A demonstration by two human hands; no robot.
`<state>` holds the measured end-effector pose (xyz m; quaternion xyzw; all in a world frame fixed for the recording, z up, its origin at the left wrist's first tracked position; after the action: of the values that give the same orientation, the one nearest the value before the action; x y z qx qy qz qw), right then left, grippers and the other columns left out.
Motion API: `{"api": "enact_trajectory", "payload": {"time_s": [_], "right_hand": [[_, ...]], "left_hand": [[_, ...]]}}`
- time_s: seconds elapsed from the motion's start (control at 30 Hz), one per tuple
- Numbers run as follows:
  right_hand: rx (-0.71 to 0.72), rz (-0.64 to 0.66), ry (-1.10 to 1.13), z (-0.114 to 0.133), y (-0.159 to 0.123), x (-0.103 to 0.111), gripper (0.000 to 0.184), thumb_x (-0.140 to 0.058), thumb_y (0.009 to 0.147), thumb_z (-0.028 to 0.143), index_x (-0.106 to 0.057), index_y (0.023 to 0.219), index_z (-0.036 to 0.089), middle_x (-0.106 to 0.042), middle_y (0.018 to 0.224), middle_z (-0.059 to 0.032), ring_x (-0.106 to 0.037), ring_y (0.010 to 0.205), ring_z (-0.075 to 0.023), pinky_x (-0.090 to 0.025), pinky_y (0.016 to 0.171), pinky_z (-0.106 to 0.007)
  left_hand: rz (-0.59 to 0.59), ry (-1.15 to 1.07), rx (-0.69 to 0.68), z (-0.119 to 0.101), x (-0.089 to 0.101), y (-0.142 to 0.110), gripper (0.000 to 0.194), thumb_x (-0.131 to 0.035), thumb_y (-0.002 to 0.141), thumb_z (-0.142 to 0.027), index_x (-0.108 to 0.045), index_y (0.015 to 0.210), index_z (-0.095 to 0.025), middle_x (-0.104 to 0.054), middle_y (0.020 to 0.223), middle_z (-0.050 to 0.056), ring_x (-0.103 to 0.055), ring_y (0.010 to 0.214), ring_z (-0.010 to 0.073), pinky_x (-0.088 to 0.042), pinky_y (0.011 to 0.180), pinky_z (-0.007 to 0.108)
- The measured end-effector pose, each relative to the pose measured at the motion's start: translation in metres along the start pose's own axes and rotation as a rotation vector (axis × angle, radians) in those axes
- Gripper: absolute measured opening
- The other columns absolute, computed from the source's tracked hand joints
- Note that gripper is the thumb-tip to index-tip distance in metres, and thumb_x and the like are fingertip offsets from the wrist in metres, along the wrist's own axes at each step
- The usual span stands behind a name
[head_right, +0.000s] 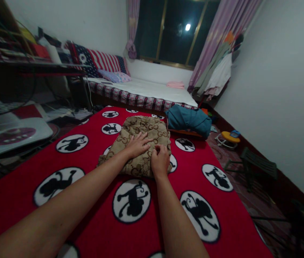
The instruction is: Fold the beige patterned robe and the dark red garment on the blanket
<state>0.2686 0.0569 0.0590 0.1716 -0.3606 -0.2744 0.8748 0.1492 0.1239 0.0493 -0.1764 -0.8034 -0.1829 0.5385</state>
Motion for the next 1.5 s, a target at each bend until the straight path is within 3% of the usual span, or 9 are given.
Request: {"api": "enact_trajectory", "payload": {"time_s": [0.37,0.53,0.7,0.8,0.93,1.07,1.2,1.3,1.5], "right_hand": [[0.032,0.048,-0.041,0.000,-0.001,-0.005,0.024,-0.043,0.078,0.022,-0.063,0.090,0.014,-0.064,0.093,-0.0104,-0.058,0.088,-0.0222,-0.043,0.082,-0.032],[0.071,0.055,-0.050,0.006,-0.006,-0.003,0.026,-0.041,0.083,0.025,-0.064,0.090,0.014,-0.064,0.094,-0.0103,-0.058,0.092,-0.0224,-0.042,0.086,-0.033],[0.152,0.198,-0.232,0.021,-0.017,-0.006,0.032,-0.035,0.090,0.025,-0.066,0.096,0.016,-0.063,0.103,-0.0104,-0.057,0.100,-0.0200,-0.041,0.089,-0.029],[0.175,0.386,-0.443,0.029,-0.009,-0.010,0.032,-0.038,0.092,0.026,-0.069,0.092,0.019,-0.064,0.102,-0.0097,-0.059,0.097,-0.0204,-0.042,0.085,-0.030],[0.169,0.382,-0.559,0.048,0.027,0.002,0.033,-0.049,0.089,0.039,-0.068,0.106,0.019,-0.062,0.116,-0.0115,-0.057,0.108,-0.0258,-0.043,0.087,-0.034],[0.245,0.266,-0.484,0.062,0.042,-0.006,0.052,-0.037,0.095,0.047,-0.045,0.139,0.019,-0.044,0.145,-0.0097,-0.041,0.131,-0.0229,-0.035,0.103,-0.035],[0.184,0.588,-0.549,0.031,0.031,-0.052,0.048,-0.026,0.099,0.043,-0.054,0.131,0.025,-0.055,0.137,-0.0080,-0.049,0.126,-0.0214,-0.039,0.099,-0.036],[0.112,0.691,-0.635,0.026,0.041,-0.061,0.048,-0.034,0.095,0.048,-0.069,0.112,0.019,-0.068,0.115,-0.0150,-0.062,0.110,-0.0273,-0.046,0.089,-0.039],[0.218,0.527,-0.668,0.117,0.055,-0.077,0.050,-0.048,0.088,0.053,-0.070,0.107,0.012,-0.068,0.108,-0.0222,-0.064,0.105,-0.0303,-0.047,0.087,-0.039]], "left_hand": [[0.131,-0.090,-0.037,0.003,-0.008,-0.009,0.072,-0.024,0.092,-0.062,-0.015,0.152,-0.023,-0.005,0.160,0.011,0.002,0.146,0.0299,-0.005,0.114,0.057],[0.222,-0.077,-0.182,0.005,-0.001,-0.065,0.081,-0.029,0.091,-0.065,-0.014,0.152,-0.015,-0.004,0.157,0.018,-0.003,0.146,0.0290,-0.012,0.116,0.047],[0.095,0.021,-0.230,0.015,0.017,-0.124,0.082,-0.046,0.087,-0.061,-0.024,0.149,-0.013,-0.018,0.156,0.017,-0.019,0.144,0.0287,-0.019,0.116,0.044],[0.003,-0.035,-0.243,0.020,0.033,-0.139,0.064,-0.049,0.088,-0.053,-0.044,0.140,-0.016,-0.039,0.149,0.013,-0.036,0.138,0.0265,-0.026,0.113,0.041],[-0.268,-0.152,-0.078,0.053,0.072,-0.141,0.042,-0.037,0.095,-0.045,-0.070,0.105,-0.021,-0.064,0.123,0.007,-0.057,0.116,0.0220,-0.041,0.101,0.035],[-0.409,-0.083,0.191,0.091,0.090,-0.148,0.048,-0.047,0.088,-0.051,-0.063,0.117,-0.016,-0.068,0.111,0.011,-0.061,0.104,0.0272,-0.045,0.092,0.038],[-0.268,-0.121,0.383,0.111,0.076,-0.157,0.056,-0.046,0.084,-0.061,-0.064,0.115,-0.018,-0.072,0.097,0.010,-0.065,0.093,0.0295,-0.047,0.082,0.038],[-0.233,-0.246,0.430,0.118,0.065,-0.162,0.054,-0.051,0.080,-0.063,-0.068,0.105,-0.019,-0.072,0.094,0.012,-0.066,0.092,0.0309,-0.047,0.081,0.039],[-0.370,-1.004,0.514,0.127,0.029,-0.170,0.062,-0.081,0.055,-0.043,-0.056,0.105,-0.016,-0.071,0.088,0.010,-0.068,0.085,0.0270,-0.052,0.075,0.037]]}}
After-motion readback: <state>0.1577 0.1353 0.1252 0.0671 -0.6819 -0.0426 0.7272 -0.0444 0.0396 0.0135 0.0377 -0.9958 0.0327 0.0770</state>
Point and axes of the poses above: each hand's wrist, its own y-axis towards the middle knuckle, its own x-axis out of the back of the hand, z = x × y, the point moved 10 cm from there along y, towards the middle knuckle
